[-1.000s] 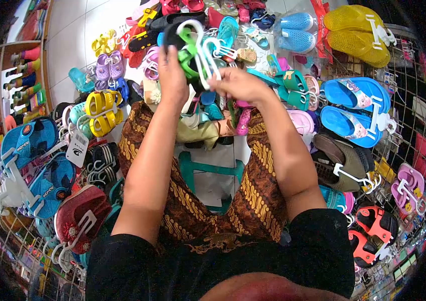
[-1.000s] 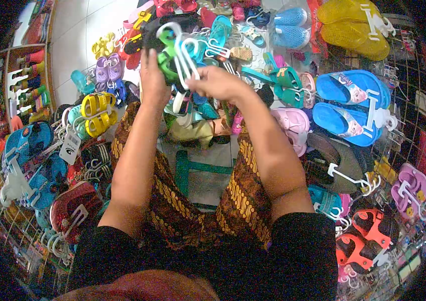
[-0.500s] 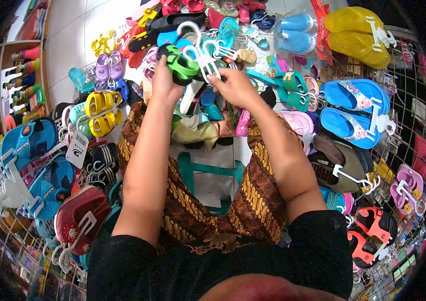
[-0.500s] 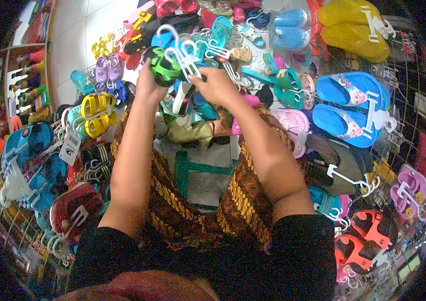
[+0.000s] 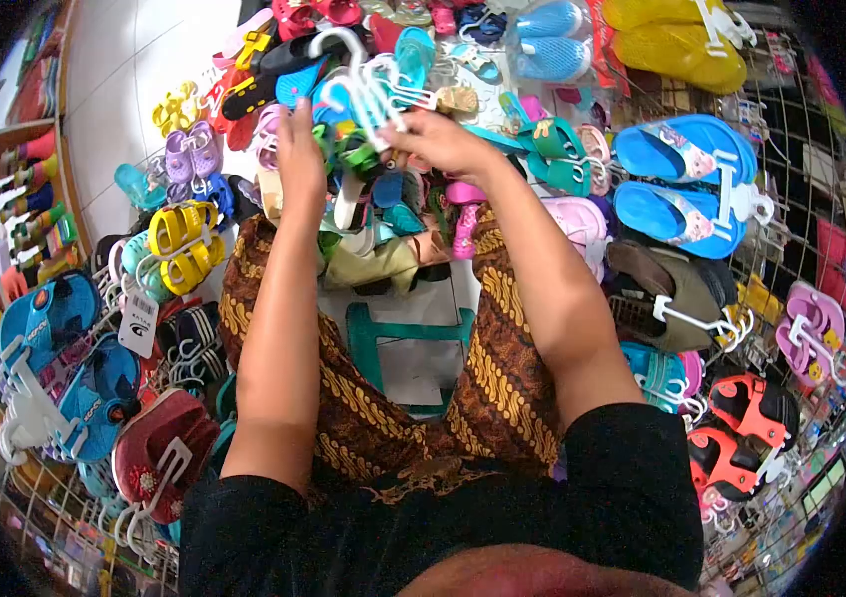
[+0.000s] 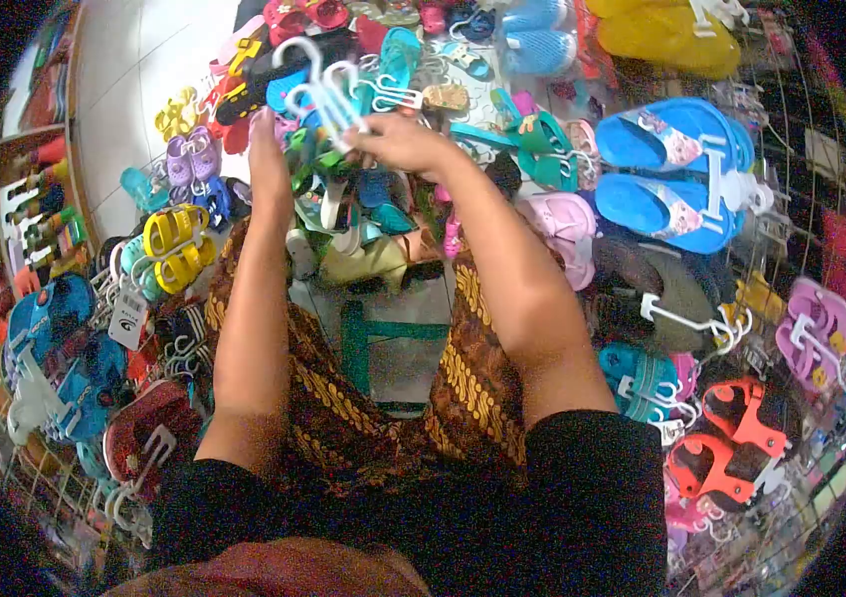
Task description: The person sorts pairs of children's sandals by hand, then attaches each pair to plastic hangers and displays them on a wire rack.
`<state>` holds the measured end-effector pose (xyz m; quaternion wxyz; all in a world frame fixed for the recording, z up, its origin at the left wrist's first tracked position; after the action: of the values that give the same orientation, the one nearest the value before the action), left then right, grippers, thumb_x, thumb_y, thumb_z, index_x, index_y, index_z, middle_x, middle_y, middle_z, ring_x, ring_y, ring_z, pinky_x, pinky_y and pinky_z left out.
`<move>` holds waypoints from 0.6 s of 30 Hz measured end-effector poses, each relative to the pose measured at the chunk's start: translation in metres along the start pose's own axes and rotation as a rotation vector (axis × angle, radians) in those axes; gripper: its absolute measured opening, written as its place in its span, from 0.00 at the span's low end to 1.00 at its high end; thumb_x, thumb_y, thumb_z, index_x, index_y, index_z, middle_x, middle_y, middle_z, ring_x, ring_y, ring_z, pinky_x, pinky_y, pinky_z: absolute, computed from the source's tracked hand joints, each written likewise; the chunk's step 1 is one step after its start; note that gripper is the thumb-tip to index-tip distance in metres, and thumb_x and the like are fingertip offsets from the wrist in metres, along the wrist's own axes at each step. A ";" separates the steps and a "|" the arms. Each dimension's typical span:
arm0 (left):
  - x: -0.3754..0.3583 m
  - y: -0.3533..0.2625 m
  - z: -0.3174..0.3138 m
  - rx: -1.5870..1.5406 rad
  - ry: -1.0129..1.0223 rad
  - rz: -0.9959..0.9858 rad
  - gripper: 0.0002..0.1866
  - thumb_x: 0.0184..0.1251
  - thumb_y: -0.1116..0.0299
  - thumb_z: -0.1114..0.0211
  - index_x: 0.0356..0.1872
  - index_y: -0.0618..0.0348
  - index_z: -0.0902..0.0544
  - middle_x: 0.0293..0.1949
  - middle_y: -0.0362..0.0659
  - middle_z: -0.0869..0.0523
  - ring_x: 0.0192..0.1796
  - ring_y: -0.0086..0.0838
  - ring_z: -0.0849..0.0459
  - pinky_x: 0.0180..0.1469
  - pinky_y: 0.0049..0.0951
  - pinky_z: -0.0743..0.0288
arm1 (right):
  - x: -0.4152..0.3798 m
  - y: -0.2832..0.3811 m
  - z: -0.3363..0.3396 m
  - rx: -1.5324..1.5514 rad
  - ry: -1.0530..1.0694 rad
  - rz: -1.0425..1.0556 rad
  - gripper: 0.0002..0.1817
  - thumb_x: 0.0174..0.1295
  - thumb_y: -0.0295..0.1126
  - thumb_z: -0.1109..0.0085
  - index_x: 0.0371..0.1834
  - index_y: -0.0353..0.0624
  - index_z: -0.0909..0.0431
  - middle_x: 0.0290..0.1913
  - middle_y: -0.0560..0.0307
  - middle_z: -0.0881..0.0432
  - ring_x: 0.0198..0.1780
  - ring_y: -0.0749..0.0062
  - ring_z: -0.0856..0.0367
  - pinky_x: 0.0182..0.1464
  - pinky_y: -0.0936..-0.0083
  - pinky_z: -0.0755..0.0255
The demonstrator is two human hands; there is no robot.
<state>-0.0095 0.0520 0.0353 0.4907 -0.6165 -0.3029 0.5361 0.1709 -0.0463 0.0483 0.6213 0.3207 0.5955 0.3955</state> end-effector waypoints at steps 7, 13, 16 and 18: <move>-0.015 -0.006 -0.015 -0.344 0.171 0.303 0.31 0.77 0.45 0.58 0.59 0.66 0.30 0.51 0.57 0.18 0.45 0.42 0.15 0.51 0.40 0.20 | -0.003 -0.036 0.025 -0.395 0.412 -0.273 0.45 0.51 0.65 0.37 0.65 0.42 0.29 0.56 0.47 0.20 0.56 0.60 0.22 0.59 0.68 0.29; -0.013 0.002 -0.004 -0.565 0.002 0.476 0.24 0.78 0.50 0.55 0.54 0.63 0.28 0.54 0.51 0.21 0.56 0.39 0.20 0.58 0.37 0.24 | 0.021 -0.147 0.100 -0.708 -0.115 -0.515 0.39 0.58 0.63 0.48 0.53 0.35 0.21 0.54 0.38 0.19 0.54 0.49 0.20 0.57 0.63 0.28; -0.015 -0.004 -0.004 -0.545 -0.034 0.450 0.20 0.78 0.53 0.54 0.50 0.60 0.27 0.46 0.45 0.20 0.57 0.38 0.20 0.58 0.36 0.25 | 0.024 -0.180 0.096 -0.546 -0.071 -0.755 0.37 0.60 0.63 0.50 0.50 0.36 0.19 0.53 0.37 0.19 0.54 0.47 0.20 0.57 0.61 0.28; -0.015 -0.007 -0.005 -0.550 -0.048 0.449 0.19 0.78 0.53 0.54 0.49 0.60 0.27 0.45 0.44 0.20 0.57 0.37 0.20 0.57 0.35 0.25 | 0.039 -0.233 0.101 -0.697 0.022 -0.684 0.34 0.61 0.61 0.52 0.50 0.38 0.19 0.54 0.38 0.20 0.53 0.45 0.20 0.56 0.58 0.28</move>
<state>-0.0070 0.0394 0.0471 0.1691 -0.7640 -0.3044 0.5432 0.2957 -0.1173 -0.1643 0.7797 -0.1246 0.5056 0.3479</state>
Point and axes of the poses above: each hand's wrist, its own x-axis towards the middle knuckle, its own z-axis out of the back of the hand, y = z × x, the point moved 1 cm from there along x, towards the middle knuckle
